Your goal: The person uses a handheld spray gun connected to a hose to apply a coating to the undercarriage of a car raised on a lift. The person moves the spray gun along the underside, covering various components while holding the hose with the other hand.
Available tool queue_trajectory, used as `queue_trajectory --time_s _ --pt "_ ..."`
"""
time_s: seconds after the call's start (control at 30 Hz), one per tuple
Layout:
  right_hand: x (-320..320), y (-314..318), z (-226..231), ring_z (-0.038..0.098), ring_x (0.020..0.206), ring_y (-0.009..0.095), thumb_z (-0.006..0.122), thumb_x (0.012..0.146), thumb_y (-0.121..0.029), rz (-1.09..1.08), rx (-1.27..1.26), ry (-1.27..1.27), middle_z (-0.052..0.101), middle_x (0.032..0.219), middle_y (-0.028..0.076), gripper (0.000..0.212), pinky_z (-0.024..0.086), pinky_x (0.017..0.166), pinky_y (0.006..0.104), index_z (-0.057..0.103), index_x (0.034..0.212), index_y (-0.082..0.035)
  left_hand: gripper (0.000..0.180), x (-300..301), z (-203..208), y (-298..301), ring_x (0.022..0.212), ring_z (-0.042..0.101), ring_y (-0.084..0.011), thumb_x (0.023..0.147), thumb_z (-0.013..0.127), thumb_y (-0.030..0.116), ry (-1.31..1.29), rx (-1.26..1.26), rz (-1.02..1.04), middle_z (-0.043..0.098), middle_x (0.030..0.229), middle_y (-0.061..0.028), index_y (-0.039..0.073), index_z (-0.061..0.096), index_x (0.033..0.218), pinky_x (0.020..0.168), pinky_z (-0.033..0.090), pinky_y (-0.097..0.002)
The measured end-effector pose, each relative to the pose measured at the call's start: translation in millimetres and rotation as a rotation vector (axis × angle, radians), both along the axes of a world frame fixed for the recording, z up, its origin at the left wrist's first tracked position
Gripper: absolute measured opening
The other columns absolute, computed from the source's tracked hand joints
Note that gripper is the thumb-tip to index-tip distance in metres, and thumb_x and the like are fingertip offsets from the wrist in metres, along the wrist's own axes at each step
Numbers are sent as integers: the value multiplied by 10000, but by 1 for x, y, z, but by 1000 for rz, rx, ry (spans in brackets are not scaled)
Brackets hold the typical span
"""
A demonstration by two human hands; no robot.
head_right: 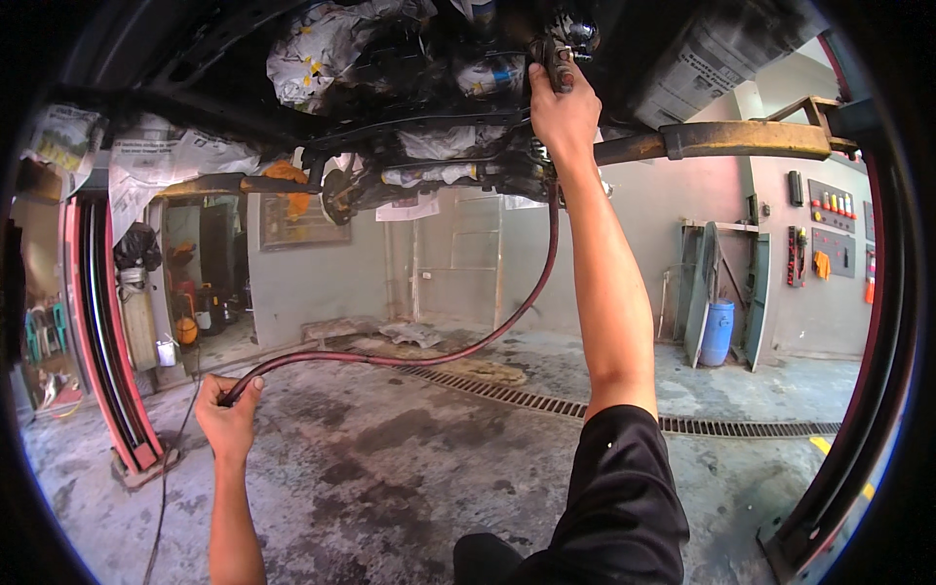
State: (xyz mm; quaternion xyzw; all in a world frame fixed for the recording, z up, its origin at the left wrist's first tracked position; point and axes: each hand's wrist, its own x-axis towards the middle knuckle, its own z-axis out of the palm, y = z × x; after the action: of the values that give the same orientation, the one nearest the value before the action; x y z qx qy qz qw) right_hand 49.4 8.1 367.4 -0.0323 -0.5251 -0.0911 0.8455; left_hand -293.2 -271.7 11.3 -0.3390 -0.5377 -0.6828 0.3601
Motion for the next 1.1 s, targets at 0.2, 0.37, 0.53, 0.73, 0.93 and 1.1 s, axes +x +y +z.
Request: queue_trajectory --time_s 0.2,0.37,0.53,0.73,0.93,1.1 --pt "9 -5 -3 691 909 368 677 978 -356 -50 -31 -47 725 903 184 350 531 824 428 705 1138 -46 345 1 2 16 653 482 -159 723 944 149 67 19 -18 558 714 -41 17 625 725 617 411 -324" --pt "11 -6 -8 682 1063 470 663 972 -375 -132 -92 -37 738 1055 259 437 532 936 475 677 1265 -52 344 -5 -1 22 647 447 -51 814 910 158 185 12 6 545 709 31 37 590 774 585 387 -248" --pt "3 -5 -11 676 1127 458 648 970 -412 -201 -133 -26 737 1137 252 548 516 1002 483 620 1410 -86 346 -14 -11 22 647 456 -53 819 910 163 171 -3 -10 550 714 28 36 591 775 589 391 -250" --pt "-16 -4 2 675 1141 452 666 954 -411 -158 -145 6 736 1154 245 561 513 1017 473 619 1423 -108 334 -17 -7 24 649 463 -52 821 906 152 179 -7 -6 555 719 24 37 596 773 586 393 -251" --pt "-23 -2 -7 706 1043 458 687 956 -338 -20 3 22 733 1039 294 551 543 918 439 617 1372 17 325 -5 1 26 645 496 -159 723 936 144 50 13 -23 564 706 -43 17 637 728 619 426 -323" --pt "-29 6 -7 718 1032 445 693 957 -349 -17 -46 53 743 1045 276 574 545 918 438 606 1401 5 330 0 3 26 645 497 -162 718 940 147 42 4 -13 568 715 -48 17 637 731 623 429 -322"
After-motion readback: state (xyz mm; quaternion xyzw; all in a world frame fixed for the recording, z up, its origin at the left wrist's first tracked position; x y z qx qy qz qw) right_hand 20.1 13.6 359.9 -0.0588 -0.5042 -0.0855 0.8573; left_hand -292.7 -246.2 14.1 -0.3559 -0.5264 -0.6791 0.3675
